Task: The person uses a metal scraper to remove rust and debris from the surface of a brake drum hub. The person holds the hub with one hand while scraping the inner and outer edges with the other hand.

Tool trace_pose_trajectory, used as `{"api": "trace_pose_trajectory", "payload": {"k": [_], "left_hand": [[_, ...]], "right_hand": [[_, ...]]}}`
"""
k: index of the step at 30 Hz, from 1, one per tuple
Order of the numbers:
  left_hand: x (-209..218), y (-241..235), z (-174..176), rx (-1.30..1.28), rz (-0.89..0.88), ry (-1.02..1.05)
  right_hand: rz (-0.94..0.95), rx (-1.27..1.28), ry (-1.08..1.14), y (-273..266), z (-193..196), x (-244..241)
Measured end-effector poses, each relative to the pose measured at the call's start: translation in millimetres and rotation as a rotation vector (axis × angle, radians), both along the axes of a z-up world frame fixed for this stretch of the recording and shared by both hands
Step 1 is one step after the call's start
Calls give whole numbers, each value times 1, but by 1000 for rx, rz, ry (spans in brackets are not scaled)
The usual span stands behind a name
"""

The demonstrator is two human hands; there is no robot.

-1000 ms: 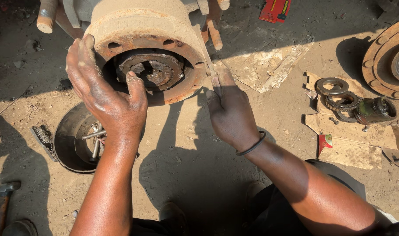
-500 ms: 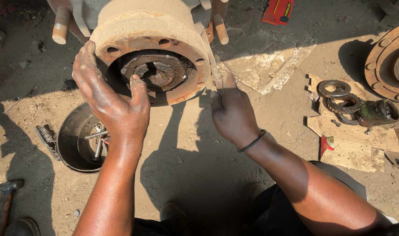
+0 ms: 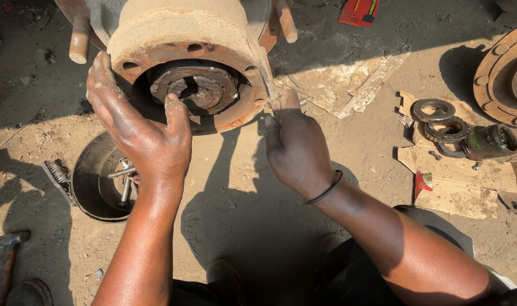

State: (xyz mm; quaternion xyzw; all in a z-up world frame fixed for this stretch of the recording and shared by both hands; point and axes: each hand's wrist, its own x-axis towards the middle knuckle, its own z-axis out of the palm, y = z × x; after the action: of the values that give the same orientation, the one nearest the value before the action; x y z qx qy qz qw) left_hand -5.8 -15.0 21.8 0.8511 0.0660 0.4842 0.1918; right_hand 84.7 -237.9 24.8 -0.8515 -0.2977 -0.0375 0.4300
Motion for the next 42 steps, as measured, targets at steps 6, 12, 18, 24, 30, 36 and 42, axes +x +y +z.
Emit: {"api": "trace_pose_trajectory", "payload": {"k": [6,12,18,24,30,36,42], "left_hand": [[0,1,-2,-2,42,48],[0,4,-3,12,55,66],[0,14,-18,65,114,87],[-1,26,-26,121,141,98],[-1,26,-17,120,133,60],[-7,23,-18,51,152,97],[-5,36,-29,56,158,94]], "right_hand": [[33,85,72,-3,4,3],[-27,27,163,1,2,7],[13,-36,65,-3,-5,7],[9,38,82,0,-7,8],[36,-42,160,3,-4,15],[-15,-80,179,3,-9,12],[51,-7,13,2,-6,15]]}}
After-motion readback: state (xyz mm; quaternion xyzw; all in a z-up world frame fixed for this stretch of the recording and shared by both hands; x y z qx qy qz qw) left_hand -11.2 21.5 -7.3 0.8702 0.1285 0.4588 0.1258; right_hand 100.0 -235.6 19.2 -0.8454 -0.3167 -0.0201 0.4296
